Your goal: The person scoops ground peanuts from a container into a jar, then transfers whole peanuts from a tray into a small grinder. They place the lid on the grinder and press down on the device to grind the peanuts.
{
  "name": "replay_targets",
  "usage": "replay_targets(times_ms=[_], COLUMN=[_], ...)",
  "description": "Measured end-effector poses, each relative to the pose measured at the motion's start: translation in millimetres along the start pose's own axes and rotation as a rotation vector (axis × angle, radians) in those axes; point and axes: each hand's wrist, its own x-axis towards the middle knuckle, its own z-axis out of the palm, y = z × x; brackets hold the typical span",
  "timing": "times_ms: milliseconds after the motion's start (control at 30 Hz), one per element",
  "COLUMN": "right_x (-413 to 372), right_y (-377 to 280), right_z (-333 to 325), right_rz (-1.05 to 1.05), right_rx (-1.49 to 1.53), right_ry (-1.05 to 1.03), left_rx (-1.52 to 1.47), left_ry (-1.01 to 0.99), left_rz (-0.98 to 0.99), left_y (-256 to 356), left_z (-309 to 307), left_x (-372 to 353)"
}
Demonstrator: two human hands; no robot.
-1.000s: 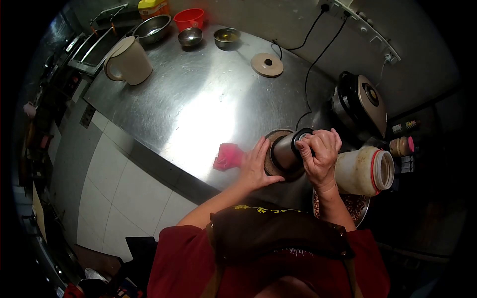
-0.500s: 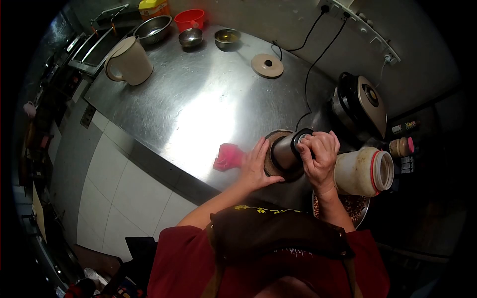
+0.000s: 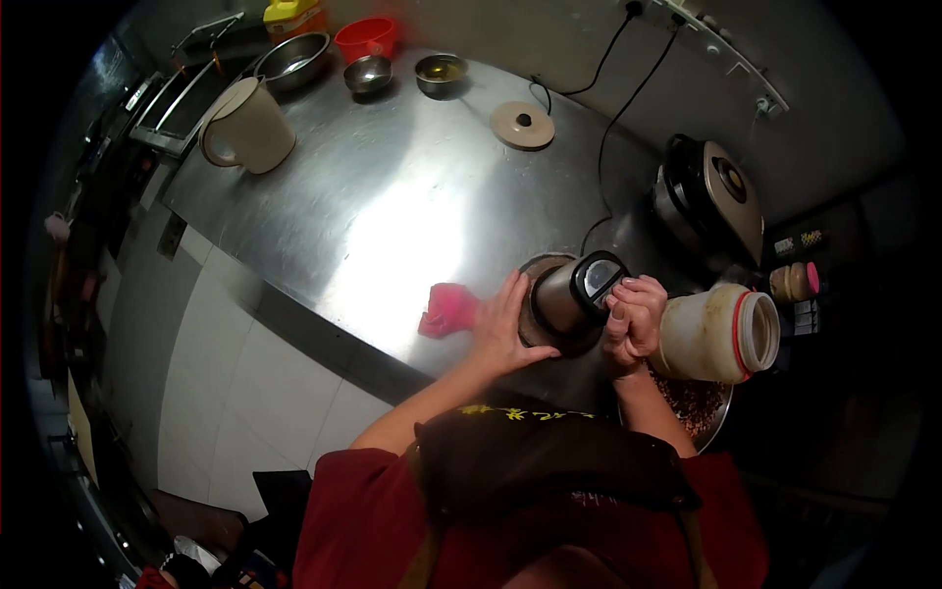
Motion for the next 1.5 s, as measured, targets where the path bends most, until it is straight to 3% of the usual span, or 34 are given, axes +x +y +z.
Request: replay_targets(times_ms=[1500], right_x=[-5.6], right_y=[-0.7], right_z=[8.5], right_rz=[0.033], right_rx=[0.008], right_ry=[0.068], left_rx=[0.015], left_ry=[-0.020], left_rz=[-0.037], left_y=[2.3], left_z=[-1.5], left_x=[-1.1])
